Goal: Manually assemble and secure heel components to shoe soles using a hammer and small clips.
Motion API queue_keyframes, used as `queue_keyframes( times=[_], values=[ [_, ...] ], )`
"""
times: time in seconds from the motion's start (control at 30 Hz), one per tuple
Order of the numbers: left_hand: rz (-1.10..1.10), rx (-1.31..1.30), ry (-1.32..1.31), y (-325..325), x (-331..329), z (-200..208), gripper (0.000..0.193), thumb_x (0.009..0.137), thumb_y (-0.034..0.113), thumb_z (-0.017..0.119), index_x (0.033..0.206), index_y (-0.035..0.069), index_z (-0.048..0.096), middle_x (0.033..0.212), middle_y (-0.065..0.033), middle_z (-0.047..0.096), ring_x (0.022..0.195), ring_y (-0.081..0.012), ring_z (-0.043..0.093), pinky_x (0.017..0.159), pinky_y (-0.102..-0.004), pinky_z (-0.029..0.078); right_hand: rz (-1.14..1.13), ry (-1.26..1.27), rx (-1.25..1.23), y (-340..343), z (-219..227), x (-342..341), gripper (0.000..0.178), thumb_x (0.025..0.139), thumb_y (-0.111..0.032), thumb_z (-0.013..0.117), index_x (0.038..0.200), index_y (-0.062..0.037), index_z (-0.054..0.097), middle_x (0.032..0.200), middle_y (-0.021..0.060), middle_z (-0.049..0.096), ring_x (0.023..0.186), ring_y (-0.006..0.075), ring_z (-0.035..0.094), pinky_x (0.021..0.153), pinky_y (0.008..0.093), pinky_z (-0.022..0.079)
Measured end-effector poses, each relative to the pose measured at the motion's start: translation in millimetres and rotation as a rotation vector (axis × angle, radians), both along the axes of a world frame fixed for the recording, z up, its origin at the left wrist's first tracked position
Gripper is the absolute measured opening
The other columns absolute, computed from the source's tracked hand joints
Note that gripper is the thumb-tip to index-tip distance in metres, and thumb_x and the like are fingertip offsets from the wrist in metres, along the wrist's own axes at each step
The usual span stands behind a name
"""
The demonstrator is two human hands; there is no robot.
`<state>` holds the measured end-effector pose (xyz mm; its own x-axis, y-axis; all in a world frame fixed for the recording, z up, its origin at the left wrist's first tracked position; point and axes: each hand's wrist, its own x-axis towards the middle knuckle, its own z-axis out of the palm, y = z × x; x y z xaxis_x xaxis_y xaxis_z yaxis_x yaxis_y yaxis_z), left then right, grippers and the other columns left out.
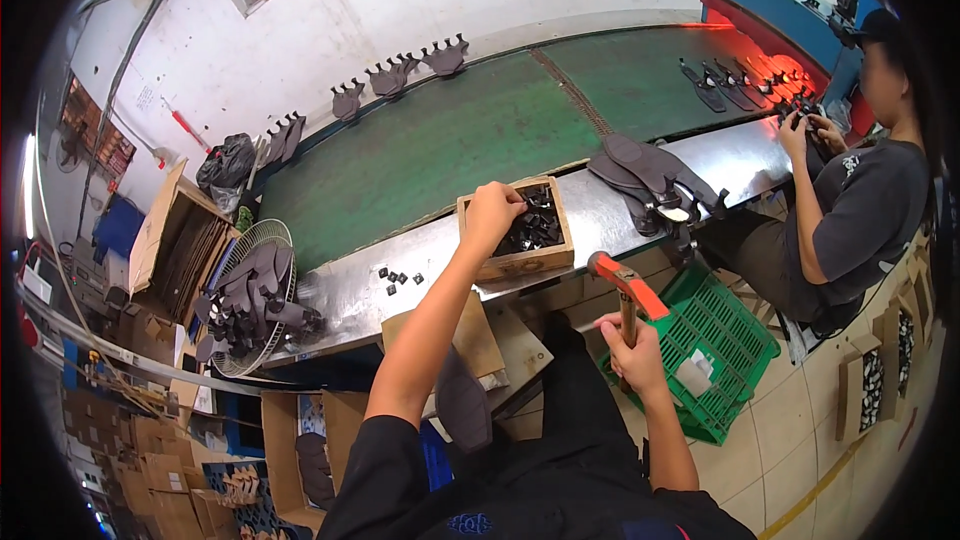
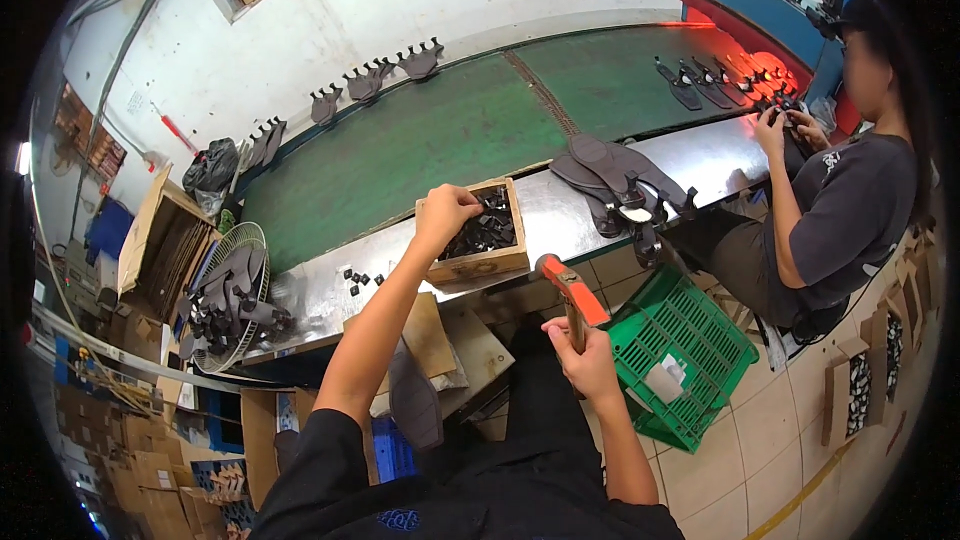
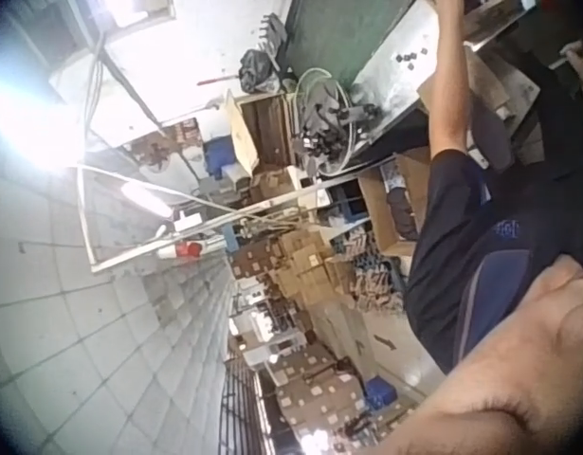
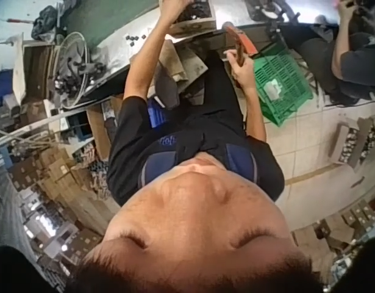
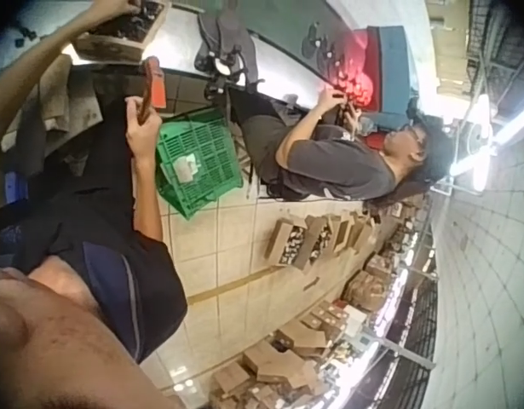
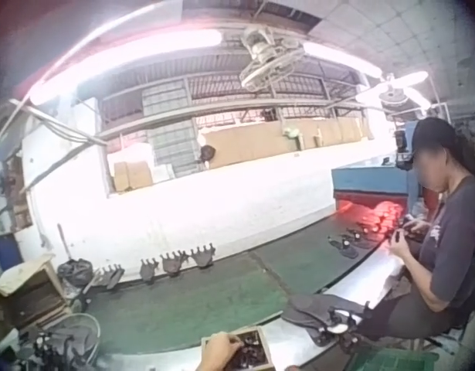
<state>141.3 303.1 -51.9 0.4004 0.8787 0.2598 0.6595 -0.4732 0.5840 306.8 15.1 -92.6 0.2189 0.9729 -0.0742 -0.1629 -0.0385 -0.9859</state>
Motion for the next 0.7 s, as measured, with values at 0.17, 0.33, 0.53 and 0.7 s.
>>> queue_keyframes(
  times=[0.17,0.33,0.53,0.7],
  values=[
    [0.105,-0.083,-0.122,-46.7,-21.4,43.9,0.018,0.077,0.015,0.075,0.084,-0.001,0.076,0.075,-0.0195,0.071,0.069,-0.0239,0.071,0.066,-0.0333,0.054,-0.046,-0.008,0.072,6.9,35.7,-4.4,0.035,0.099,-0.015,0.062,0.129,0.0015,0.059,0.056,-0.0063,0.045,0.039,0.0024,0.037,0.038,0.0213,0.029],
    [0.024,-0.100,-0.495,-162.8,-50.9,83.6,0.010,0.079,0.007,0.075,0.082,-0.001,0.073,0.077,-0.0078,0.067,0.067,-0.0132,0.065,0.064,-0.0268,0.051,0.053,0.010,0.167,25.0,79.0,-25.2,0.040,0.097,-0.018,0.067,0.130,0.0029,0.058,0.078,0.0030,0.065,0.043,0.0023,0.042,0.039,0.0194,0.033],
    [0.137,0.049,-0.521,-242.7,-97.4,98.2,0.010,0.076,0.001,0.078,0.079,-0.002,0.069,0.074,-0.0052,0.060,0.065,-0.0105,0.057,0.059,-0.0243,0.045,0.280,0.017,0.247,38.0,107.0,-92.0,0.035,0.090,-0.010,0.075,0.119,0.0038,0.062,0.084,0.0057,0.068,0.046,0.0040,0.050,0.039,0.0189,0.034],
    [0.206,0.049,-0.453,-246.1,-145.7,60.9,0.032,0.075,0.007,0.083,0.100,0.000,0.066,0.091,-0.0082,0.062,0.075,-0.0177,0.059,0.066,-0.0288,0.047,0.344,-0.151,0.309,53.2,81.5,-123.5,0.023,0.088,-0.006,0.074,0.109,0.0013,0.068,0.086,0.0021,0.068,0.056,0.0037,0.054,0.050,0.0196,0.042]
  ],
)
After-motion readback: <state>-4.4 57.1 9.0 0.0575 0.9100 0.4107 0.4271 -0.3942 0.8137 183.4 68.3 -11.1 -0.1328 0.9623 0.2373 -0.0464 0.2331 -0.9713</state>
